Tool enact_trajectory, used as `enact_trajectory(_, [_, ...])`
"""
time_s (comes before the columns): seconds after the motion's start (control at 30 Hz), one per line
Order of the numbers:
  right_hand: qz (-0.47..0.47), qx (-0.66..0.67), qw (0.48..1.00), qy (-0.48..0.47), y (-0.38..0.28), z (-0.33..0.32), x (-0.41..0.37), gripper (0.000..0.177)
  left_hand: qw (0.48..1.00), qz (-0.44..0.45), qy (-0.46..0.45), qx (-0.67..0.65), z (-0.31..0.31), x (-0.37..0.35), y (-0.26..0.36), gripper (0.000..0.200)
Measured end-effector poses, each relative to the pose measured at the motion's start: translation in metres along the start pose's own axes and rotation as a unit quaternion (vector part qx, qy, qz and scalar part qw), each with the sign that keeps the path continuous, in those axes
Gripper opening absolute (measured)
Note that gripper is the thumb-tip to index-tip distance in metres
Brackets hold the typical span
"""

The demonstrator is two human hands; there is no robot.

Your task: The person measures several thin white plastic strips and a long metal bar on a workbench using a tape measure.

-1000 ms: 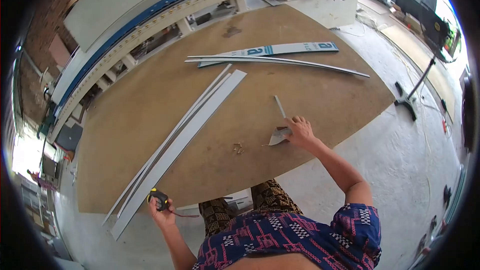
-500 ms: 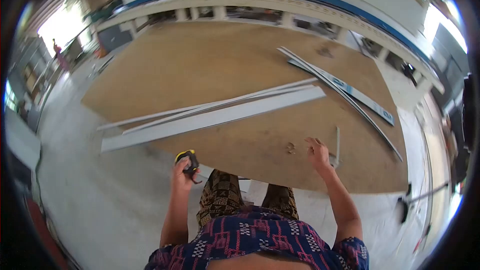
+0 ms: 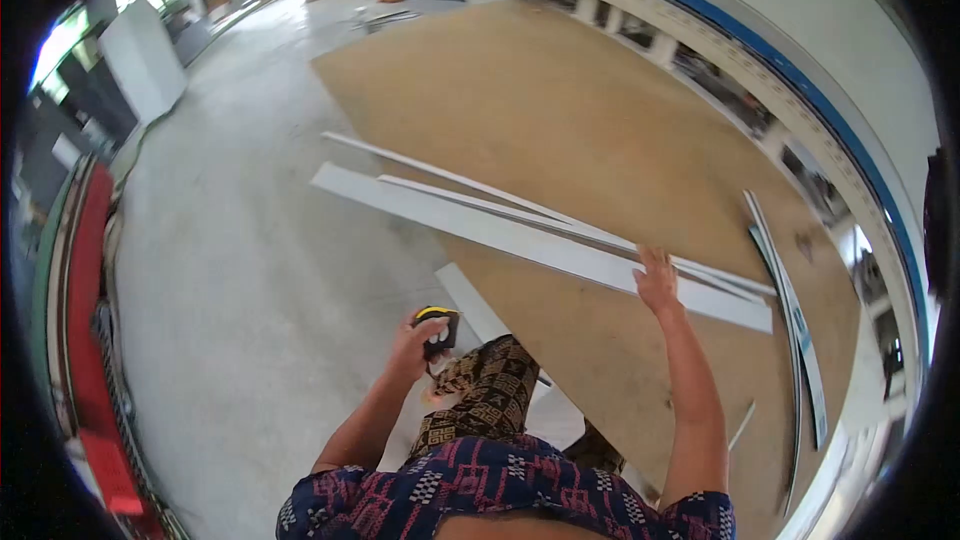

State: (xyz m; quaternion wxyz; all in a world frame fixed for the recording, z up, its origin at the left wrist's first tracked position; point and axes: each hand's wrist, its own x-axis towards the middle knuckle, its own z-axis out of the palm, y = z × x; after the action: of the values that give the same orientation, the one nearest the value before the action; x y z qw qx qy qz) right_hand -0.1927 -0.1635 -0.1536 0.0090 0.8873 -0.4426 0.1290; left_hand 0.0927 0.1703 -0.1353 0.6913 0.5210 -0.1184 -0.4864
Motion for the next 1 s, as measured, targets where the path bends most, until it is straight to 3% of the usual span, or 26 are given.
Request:
enact_trajectory(0.3, [0.050,-0.051,0.993,-0.091,-0.016,0.026,0.048,0.035,0.999,-0.031,0.038,-0.023,-0.017,-0.005,-0.008,0.030])
enact_trajectory(0.4, [0.036,-0.093,0.993,-0.065,-0.013,0.025,0.052,0.028,0.999,-0.033,0.029,-0.018,-0.020,-0.006,-0.007,0.029])
enact_trajectory(0.5, [-0.020,-0.115,0.989,-0.096,-0.004,0.028,0.059,0.026,0.999,-0.017,0.036,-0.006,-0.018,-0.009,-0.014,0.030])
enact_trajectory(0.63, [-0.083,-0.077,0.994,-0.003,0.003,0.021,0.061,0.023,0.999,-0.014,0.040,-0.005,-0.016,-0.010,-0.013,0.026])
enact_trajectory(0.73, [-0.144,0.012,0.988,0.047,0.011,0.011,0.054,0.034,0.999,-0.006,0.044,-0.028,-0.018,-0.006,-0.018,0.031])
enact_trajectory(0.8, [-0.076,0.045,0.996,0.015,-0.012,-0.026,0.043,0.038,0.998,-0.022,0.020,-0.047,-0.015,-0.001,-0.016,0.035])
enact_trajectory(0.83, [-0.167,-0.010,0.981,0.102,-0.011,-0.033,0.036,0.038,0.998,-0.038,0.002,-0.055,-0.010,-0.004,-0.011,0.037])
enact_trajectory(0.87, [-0.157,-0.005,0.982,0.104,-0.019,-0.048,0.024,0.036,0.998,0.025,-0.059,0.004,0.001,-0.004,-0.008,0.028])
enact_trajectory(0.9, [-0.170,0.008,0.978,0.123,-0.026,-0.067,0.008,0.034,1.000,0.011,-0.023,-0.017,-0.003,-0.001,-0.015,0.029])
enact_trajectory(0.93, [-0.152,-0.004,0.982,0.111,-0.031,-0.080,-0.005,0.032,0.995,0.037,-0.089,-0.034,-0.011,0.007,-0.023,0.031])
enact_trajectory(1.0, [-0.111,0.006,0.984,0.139,-0.038,-0.096,-0.042,0.029,0.993,0.057,-0.106,-0.014,-0.001,0.012,-0.024,0.030])
